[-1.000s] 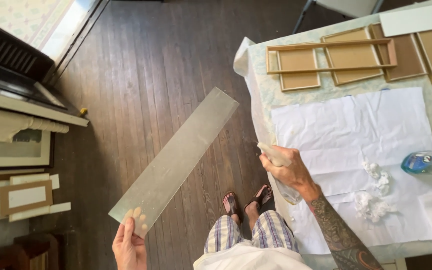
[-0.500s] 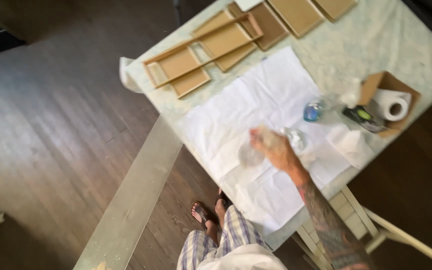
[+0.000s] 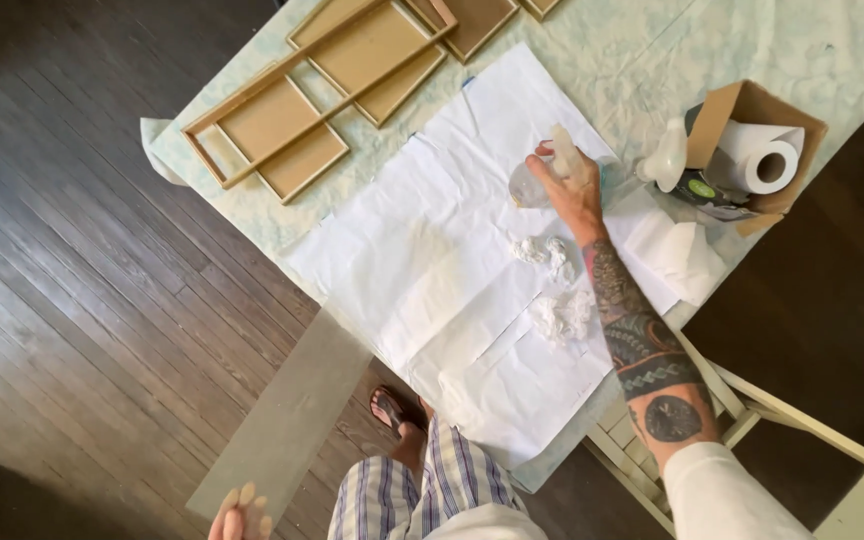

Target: Cleaning multiple small rectangular glass panels using a spray cleaner and a cloth on a protected work surface.

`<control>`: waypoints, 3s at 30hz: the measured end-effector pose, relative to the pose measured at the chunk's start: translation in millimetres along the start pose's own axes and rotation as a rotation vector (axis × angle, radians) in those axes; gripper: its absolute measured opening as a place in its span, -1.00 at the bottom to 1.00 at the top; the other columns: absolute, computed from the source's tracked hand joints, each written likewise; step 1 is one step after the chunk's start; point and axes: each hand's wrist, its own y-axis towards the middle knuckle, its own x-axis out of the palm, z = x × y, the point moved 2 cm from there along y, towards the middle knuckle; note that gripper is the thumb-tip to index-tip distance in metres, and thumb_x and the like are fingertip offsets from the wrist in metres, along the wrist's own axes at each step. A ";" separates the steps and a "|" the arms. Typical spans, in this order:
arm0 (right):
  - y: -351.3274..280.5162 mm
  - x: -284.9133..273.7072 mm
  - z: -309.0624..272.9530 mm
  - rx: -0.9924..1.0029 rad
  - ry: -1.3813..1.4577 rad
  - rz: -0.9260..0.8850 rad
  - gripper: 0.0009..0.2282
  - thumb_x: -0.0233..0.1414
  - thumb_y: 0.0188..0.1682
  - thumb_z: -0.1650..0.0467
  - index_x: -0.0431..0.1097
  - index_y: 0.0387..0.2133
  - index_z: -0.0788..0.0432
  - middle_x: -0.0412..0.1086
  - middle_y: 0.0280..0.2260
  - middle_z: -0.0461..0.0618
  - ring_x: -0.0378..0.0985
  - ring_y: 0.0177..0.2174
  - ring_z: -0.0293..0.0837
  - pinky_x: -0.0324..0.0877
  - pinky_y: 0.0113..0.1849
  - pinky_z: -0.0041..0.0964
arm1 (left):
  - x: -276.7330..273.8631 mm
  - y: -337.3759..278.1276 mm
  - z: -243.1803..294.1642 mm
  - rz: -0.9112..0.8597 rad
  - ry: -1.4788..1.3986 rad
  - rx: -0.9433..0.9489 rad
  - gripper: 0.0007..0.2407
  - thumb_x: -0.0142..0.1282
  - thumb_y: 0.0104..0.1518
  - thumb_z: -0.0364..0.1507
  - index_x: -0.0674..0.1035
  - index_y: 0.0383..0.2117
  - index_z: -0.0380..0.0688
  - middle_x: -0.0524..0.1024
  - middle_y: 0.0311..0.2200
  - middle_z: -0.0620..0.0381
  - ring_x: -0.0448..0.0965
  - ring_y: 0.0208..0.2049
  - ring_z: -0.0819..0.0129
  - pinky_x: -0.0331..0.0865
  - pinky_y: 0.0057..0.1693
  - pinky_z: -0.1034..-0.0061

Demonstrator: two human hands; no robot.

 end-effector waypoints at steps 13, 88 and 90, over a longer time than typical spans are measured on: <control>-231.5 -29.5 164.0 -0.117 -0.611 -0.259 -0.48 0.21 -0.11 0.40 0.35 0.17 0.22 0.20 0.22 0.19 0.20 0.23 0.18 0.29 0.18 0.07 | 73.4 14.3 -2.3 0.112 0.035 0.135 -0.71 -0.01 0.33 -0.51 0.54 0.13 -0.38 0.58 0.04 -0.24 0.64 -0.08 0.08 0.51 -0.10 0.44; -342.9 164.8 -131.3 -0.394 0.314 -0.773 -0.67 0.15 -0.09 0.56 0.40 -0.02 0.24 0.40 0.01 0.13 0.50 0.02 0.08 0.45 0.09 -0.08 | 105.8 -15.2 69.9 -0.194 -0.154 0.131 -0.27 -0.51 0.34 0.10 0.64 0.00 -0.31 0.57 0.10 -0.20 0.50 0.22 -0.06 0.22 0.35 0.07; -276.2 161.8 -78.8 -0.338 0.209 -0.586 -0.71 0.05 -0.02 0.60 0.41 -0.01 0.22 0.40 0.03 0.10 0.47 0.04 0.05 0.40 0.09 -0.15 | 110.6 -15.3 75.0 -0.158 -0.146 0.114 -0.27 -0.50 0.32 0.10 0.63 0.01 -0.35 0.56 0.10 -0.24 0.51 0.20 -0.06 0.26 0.31 0.11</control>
